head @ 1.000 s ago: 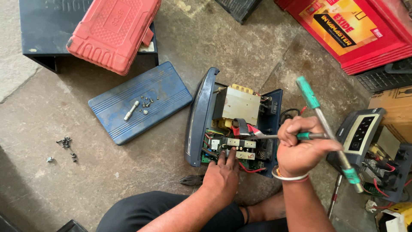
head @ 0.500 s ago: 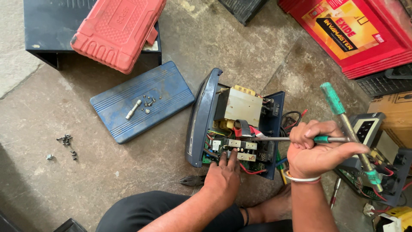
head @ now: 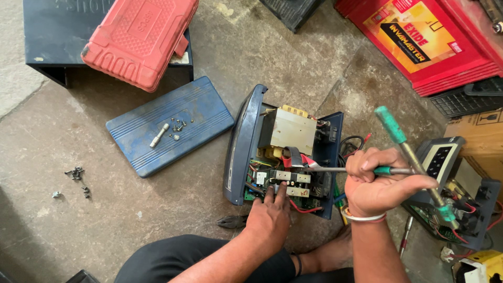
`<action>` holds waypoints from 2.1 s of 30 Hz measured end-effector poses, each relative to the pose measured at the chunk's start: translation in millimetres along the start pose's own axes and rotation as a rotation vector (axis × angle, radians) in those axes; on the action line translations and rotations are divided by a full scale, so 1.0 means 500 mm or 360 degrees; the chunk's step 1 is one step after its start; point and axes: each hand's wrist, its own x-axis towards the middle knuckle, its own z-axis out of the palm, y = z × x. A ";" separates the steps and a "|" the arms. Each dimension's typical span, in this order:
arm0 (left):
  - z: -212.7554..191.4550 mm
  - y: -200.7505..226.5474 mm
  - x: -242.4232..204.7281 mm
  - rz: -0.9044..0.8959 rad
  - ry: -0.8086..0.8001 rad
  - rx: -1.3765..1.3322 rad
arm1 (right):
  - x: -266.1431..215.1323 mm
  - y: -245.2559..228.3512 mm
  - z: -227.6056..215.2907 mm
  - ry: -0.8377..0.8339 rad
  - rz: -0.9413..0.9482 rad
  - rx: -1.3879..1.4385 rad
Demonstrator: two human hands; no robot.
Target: The person sits on the floor and uses a screwdriver to remove screws from a power inverter. They then disconnect wires and remove a circuit board from the device's casing.
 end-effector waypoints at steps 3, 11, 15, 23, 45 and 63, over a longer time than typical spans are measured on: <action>-0.001 0.000 0.001 -0.0010 -0.0022 0.0024 | -0.002 0.003 0.002 -0.0099 0.0023 0.0004; 0.012 0.002 0.004 -0.0019 0.0020 0.0020 | 0.003 -0.012 0.024 -0.0092 0.0004 -0.0019; 0.021 0.001 0.006 -0.0015 0.0068 -0.0003 | 0.015 -0.041 0.096 0.0259 -0.0100 -0.0140; 0.024 -0.001 0.004 -0.0014 0.0107 0.0014 | 0.010 -0.086 0.081 0.0126 0.0016 0.0226; 0.013 -0.001 0.000 -0.0014 0.0068 0.0041 | 0.154 -0.300 0.139 -0.1263 0.0492 -0.2244; 0.010 -0.004 -0.002 0.0019 0.0114 -0.0012 | -0.006 -0.217 -0.089 0.0129 -0.0227 0.0108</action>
